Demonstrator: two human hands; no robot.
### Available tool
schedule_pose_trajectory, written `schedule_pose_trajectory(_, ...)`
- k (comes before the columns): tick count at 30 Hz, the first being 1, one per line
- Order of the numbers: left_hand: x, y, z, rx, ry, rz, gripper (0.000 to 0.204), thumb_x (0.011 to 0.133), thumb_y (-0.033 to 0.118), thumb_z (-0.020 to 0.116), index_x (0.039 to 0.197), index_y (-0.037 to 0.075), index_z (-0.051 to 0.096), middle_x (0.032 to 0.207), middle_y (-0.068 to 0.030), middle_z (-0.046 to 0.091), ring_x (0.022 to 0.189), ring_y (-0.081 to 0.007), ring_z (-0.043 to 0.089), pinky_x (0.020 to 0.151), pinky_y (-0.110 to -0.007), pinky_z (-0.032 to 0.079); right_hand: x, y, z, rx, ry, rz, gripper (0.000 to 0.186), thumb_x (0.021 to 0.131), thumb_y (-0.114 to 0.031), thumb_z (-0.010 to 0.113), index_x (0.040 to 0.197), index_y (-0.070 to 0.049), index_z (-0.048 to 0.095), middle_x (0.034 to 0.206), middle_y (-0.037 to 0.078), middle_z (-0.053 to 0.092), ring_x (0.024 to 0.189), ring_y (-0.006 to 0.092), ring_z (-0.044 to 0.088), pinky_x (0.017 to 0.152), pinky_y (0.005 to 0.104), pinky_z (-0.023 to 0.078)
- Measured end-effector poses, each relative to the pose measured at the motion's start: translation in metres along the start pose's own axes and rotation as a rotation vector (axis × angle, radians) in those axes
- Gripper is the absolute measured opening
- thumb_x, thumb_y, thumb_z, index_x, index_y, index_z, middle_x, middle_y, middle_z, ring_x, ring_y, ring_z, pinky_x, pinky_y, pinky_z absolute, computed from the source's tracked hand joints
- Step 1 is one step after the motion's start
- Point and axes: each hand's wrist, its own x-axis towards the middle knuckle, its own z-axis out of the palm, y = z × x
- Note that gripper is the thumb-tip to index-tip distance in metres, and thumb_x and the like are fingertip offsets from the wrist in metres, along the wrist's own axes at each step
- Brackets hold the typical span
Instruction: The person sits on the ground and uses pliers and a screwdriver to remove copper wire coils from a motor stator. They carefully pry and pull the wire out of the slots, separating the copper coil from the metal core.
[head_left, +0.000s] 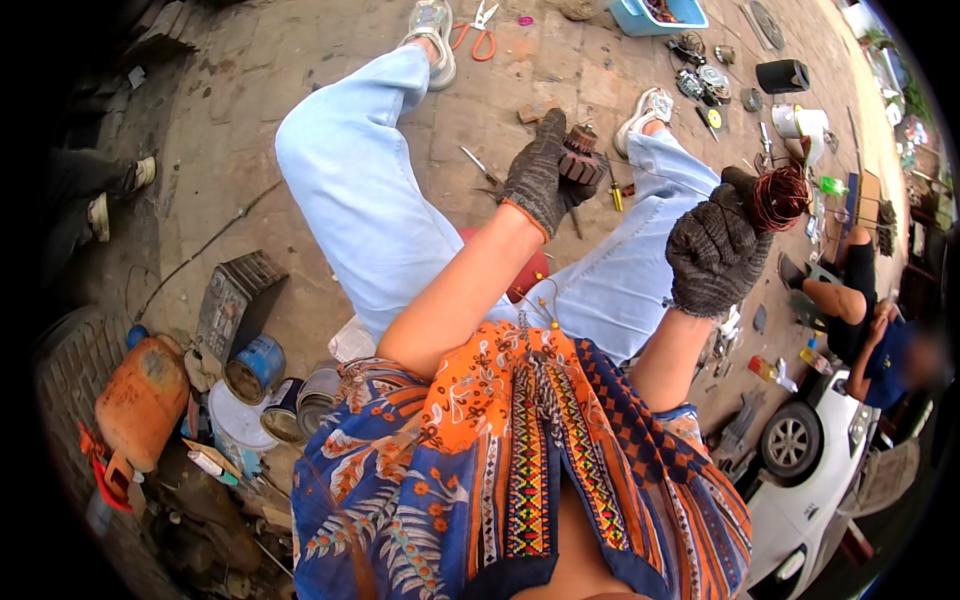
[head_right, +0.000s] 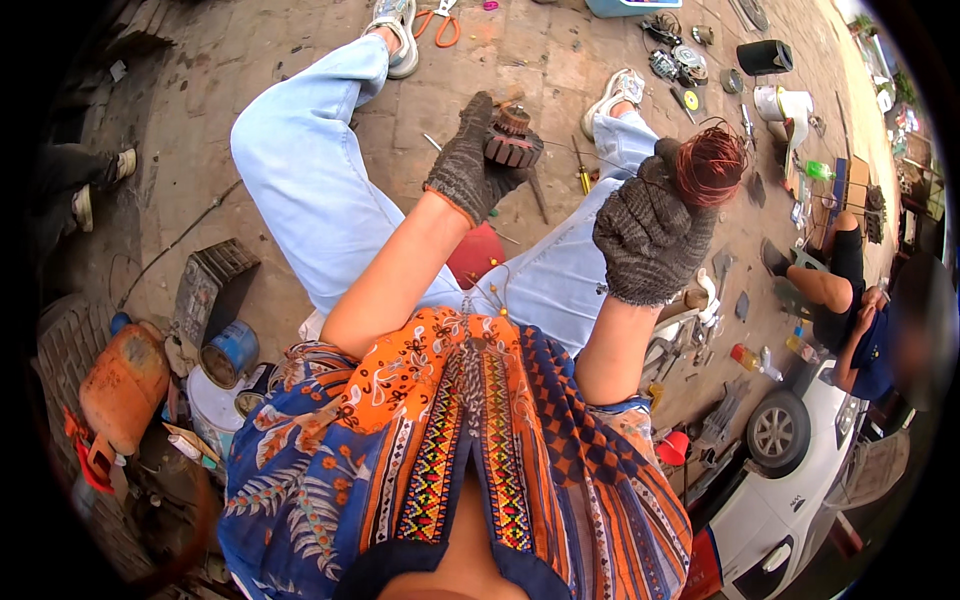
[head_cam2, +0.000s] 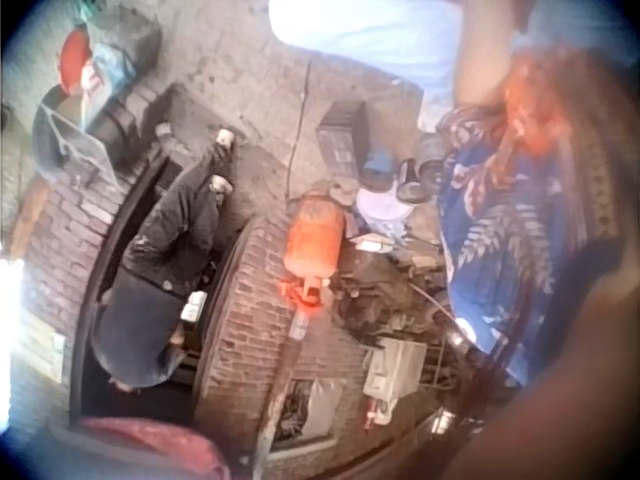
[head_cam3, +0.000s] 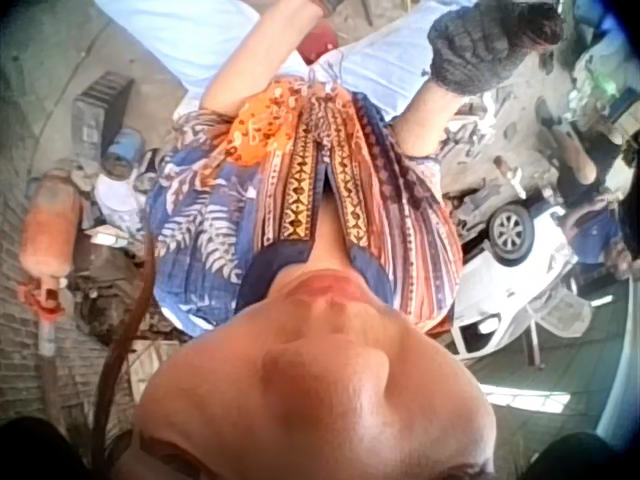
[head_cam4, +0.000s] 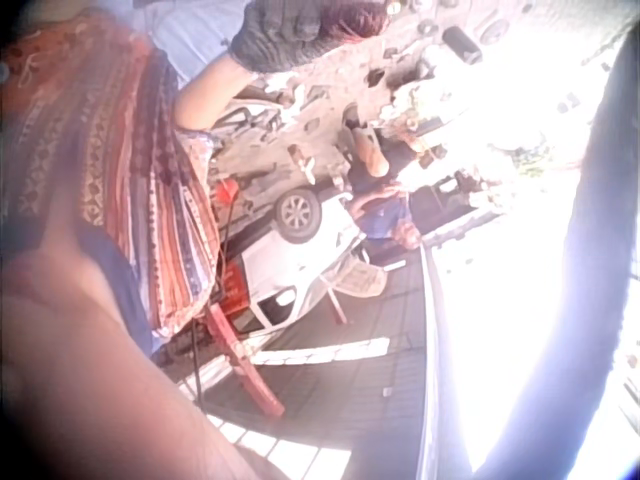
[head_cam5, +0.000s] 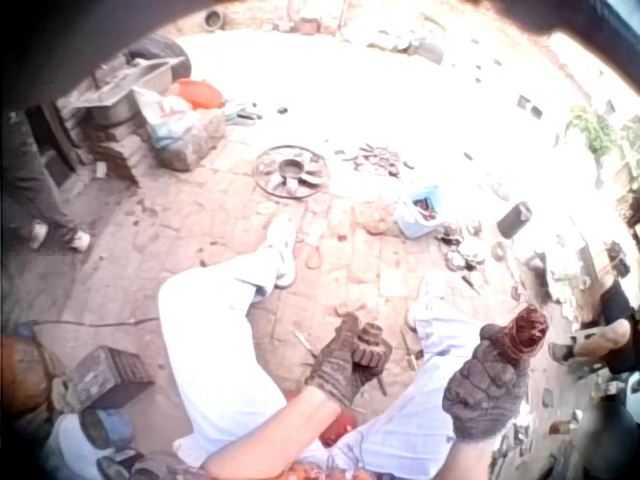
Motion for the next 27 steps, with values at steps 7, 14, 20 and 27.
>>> schedule_pose_trajectory(7,-0.007,0.001,0.008,-0.07,-0.013,-0.011,0.041,0.089,0.037,0.055,0.06,0.016,0.036,0.053,0.003,0.028,0.05,-0.0123,0.035,0.06,-0.034,0.046,-0.003,-0.002,0.002,-0.022,0.049,-0.049,0.029,0.092,-0.024,0.044,0.104,0.001,0.047,0.056,-0.005,0.044,0.039,0.0033,0.037,0.034,0.0188,0.03)
schedule_pose_trajectory(14,-0.015,-0.005,0.009,-0.148,0.024,-0.078,0.038,0.087,0.041,0.053,0.063,0.015,0.042,0.053,0.0018,0.032,0.051,-0.016,0.037,0.084,-0.052,0.045,-0.003,-0.001,0.003,0.012,0.035,-0.039,0.019,0.091,-0.018,0.043,0.097,-0.001,0.048,0.054,-0.005,0.043,0.037,0.003,0.036,0.033,0.0182,0.028)
schedule_pose_trajectory(20,-0.018,-0.005,0.006,-0.272,-0.192,-0.06,0.031,0.086,0.03,0.052,0.062,0.014,0.041,0.053,0.0016,0.027,0.052,-0.0157,0.036,0.087,-0.046,0.044,-0.006,-0.011,-0.005,0.105,-0.019,-0.076,0.024,0.091,-0.026,0.047,0.102,-0.005,0.049,0.057,-0.005,0.044,0.04,0.0048,0.037,0.035,0.0195,0.03)
schedule_pose_trajectory(27,-0.025,-0.001,0.008,-0.148,-0.247,0.024,0.031,0.087,0.029,0.055,0.064,0.013,0.041,0.055,0.0018,0.027,0.054,-0.0144,0.036,0.084,-0.042,0.045,-0.006,-0.014,0.003,0.065,-0.003,-0.129,0.018,0.09,-0.02,0.045,0.098,-0.005,0.048,0.055,-0.005,0.043,0.038,0.0034,0.035,0.032,0.0183,0.027)
